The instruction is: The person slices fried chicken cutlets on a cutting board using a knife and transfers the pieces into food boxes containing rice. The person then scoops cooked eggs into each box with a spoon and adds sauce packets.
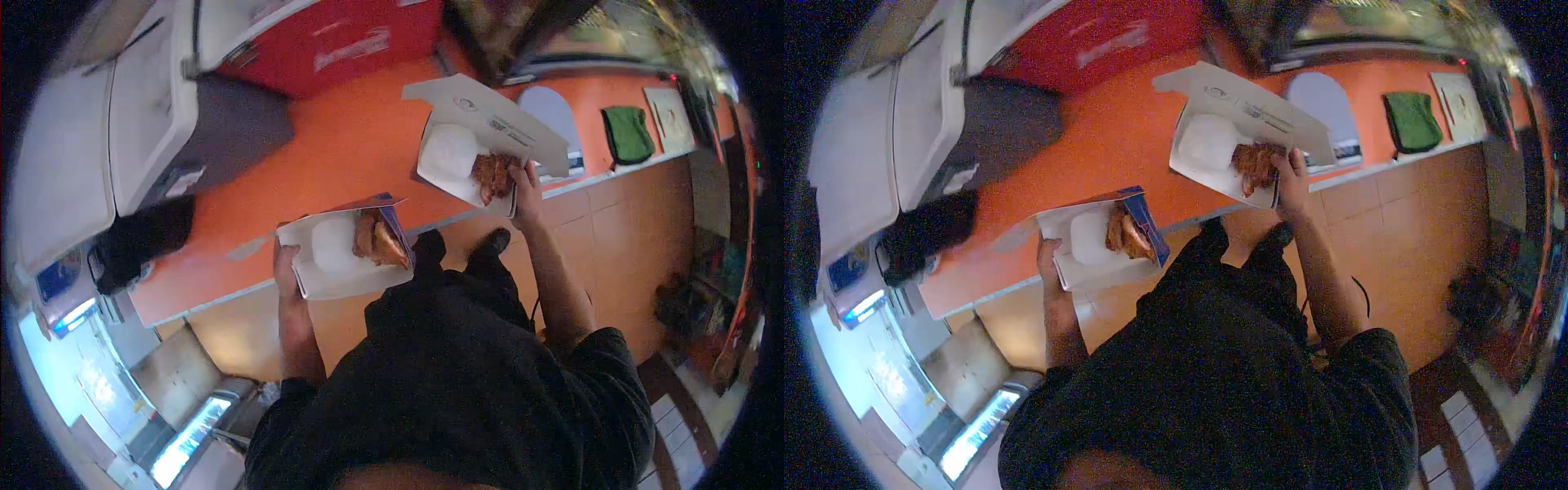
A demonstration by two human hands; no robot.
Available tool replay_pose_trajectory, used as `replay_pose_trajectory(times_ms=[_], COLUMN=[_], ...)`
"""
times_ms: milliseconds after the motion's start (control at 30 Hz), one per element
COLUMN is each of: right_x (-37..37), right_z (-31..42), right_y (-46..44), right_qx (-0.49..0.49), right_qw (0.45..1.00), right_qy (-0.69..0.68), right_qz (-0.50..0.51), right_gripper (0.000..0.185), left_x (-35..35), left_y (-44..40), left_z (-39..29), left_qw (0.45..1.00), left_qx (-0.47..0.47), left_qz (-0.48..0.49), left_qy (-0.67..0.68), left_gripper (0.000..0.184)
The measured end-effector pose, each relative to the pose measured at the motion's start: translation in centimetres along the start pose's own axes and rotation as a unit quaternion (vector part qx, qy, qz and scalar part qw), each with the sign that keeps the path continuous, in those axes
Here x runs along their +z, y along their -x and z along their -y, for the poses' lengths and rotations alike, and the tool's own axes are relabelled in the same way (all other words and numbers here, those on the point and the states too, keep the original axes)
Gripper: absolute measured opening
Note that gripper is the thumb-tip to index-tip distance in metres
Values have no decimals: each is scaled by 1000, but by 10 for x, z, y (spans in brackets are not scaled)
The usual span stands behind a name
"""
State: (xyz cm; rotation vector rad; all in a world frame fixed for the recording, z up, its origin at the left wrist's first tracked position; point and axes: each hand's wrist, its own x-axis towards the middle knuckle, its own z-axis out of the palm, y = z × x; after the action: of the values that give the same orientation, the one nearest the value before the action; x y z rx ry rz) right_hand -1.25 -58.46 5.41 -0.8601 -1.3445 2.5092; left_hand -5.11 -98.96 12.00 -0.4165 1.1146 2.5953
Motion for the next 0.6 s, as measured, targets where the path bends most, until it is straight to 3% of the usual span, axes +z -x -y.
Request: replay_pose_trajectory(times_ms=[33,167,233,300,333,367,400,533,600], right_x=[-13,-60,-95,-126,-144,-173,-209,-277,-312], right_z=[7,47,63,88,103,103,113,183,223], right_y=[5,18,21,36,44,51,34,32,14], right_qx=[6,-7,-71,-85,-93,-92,-106,-188,-201], right_qw=[1000,993,994,991,990,992,984,960,956], right_qy=[-16,24,-24,-56,-80,-1,83,53,47], right_qz=[-20,-117,-85,-90,-71,-90,-112,-203,-208], right_gripper=[27,26,23,21,19,18,17,17,17], left_x=[8,64,104,114,130,145,167,239,272], left_y=[-1,-13,-11,-14,-6,7,-4,-17,-26], left_z=[4,29,52,81,94,108,133,214,246], left_qw=[987,973,965,962,955,934,939,966,965], left_qx=[27,-18,-44,-54,-67,-74,-73,-178,-121], left_qz=[-14,83,55,146,35,-76,-44,80,135], left_qy=[-159,-214,-251,-226,-285,-340,-333,-171,-191], left_gripper=[40,42,43,46,49,52,52,60,58])
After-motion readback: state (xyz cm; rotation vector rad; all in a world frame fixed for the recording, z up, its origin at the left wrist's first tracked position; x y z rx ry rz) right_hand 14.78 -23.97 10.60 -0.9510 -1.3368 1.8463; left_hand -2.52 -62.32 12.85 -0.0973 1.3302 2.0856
